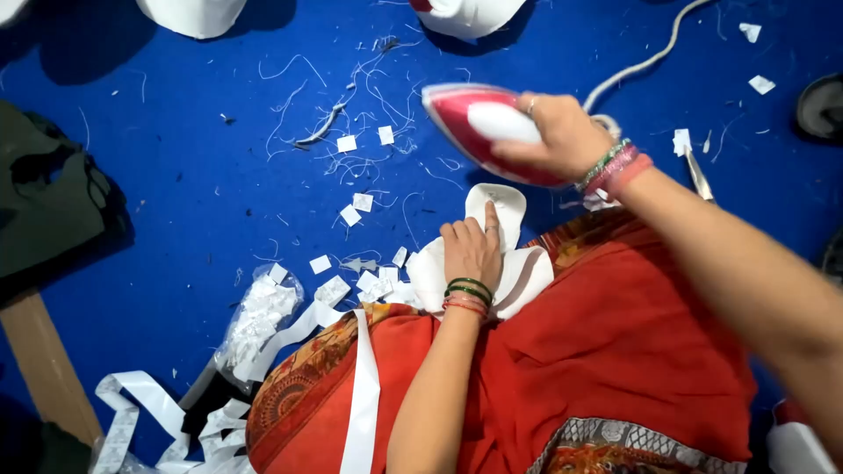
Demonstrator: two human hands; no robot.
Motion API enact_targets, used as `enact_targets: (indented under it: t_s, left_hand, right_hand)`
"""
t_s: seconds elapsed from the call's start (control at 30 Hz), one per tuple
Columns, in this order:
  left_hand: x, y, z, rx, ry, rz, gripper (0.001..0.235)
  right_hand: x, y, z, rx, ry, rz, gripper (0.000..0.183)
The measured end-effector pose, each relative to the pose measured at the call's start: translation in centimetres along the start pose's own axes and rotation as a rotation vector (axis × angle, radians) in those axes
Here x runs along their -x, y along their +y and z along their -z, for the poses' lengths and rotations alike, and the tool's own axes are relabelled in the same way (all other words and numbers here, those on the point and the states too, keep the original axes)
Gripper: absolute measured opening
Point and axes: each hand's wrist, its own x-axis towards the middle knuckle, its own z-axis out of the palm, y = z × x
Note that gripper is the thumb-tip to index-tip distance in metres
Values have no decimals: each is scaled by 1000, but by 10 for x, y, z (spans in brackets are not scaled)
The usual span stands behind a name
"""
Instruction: Ironing and assembling internal reinforcement components for footwear uppers.
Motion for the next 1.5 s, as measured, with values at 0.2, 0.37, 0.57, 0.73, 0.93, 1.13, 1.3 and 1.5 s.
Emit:
enact_targets:
  t_s: [0.2,0.37,0.57,0.73,0.93,1.13,1.3,1.5]
  left_hand:
    - [-2,2,2,-58,-1,-4,57]
    - [-2,3,-7,-92,73,-30,53]
    - [6,-2,108,245,-261,-118,54]
    - [29,23,61,214,-227,88,80]
    - [3,16,44,518,-287,252,89]
    - [-33,25,83,331,-591,349,79]
    - [-47,23,87,264,-716,400,79]
    - [-46,36,51,141,-623,385,79]
  right_hand:
    - [38,-6,-12,521,-290,53,64]
    - [43,5,-43,637,-390,-77,59]
    - [41,1,-47,679,-368,-109,60]
    - [43,3,-44,666,-364,-86,58]
    - [43,17,-41,619,-320,-112,61]
    - [38,2,-25,523,-328,-189,61]
    - [36,6,-22,518,-358,-222,63]
    - [34,0,-5,449,-239,-192,58]
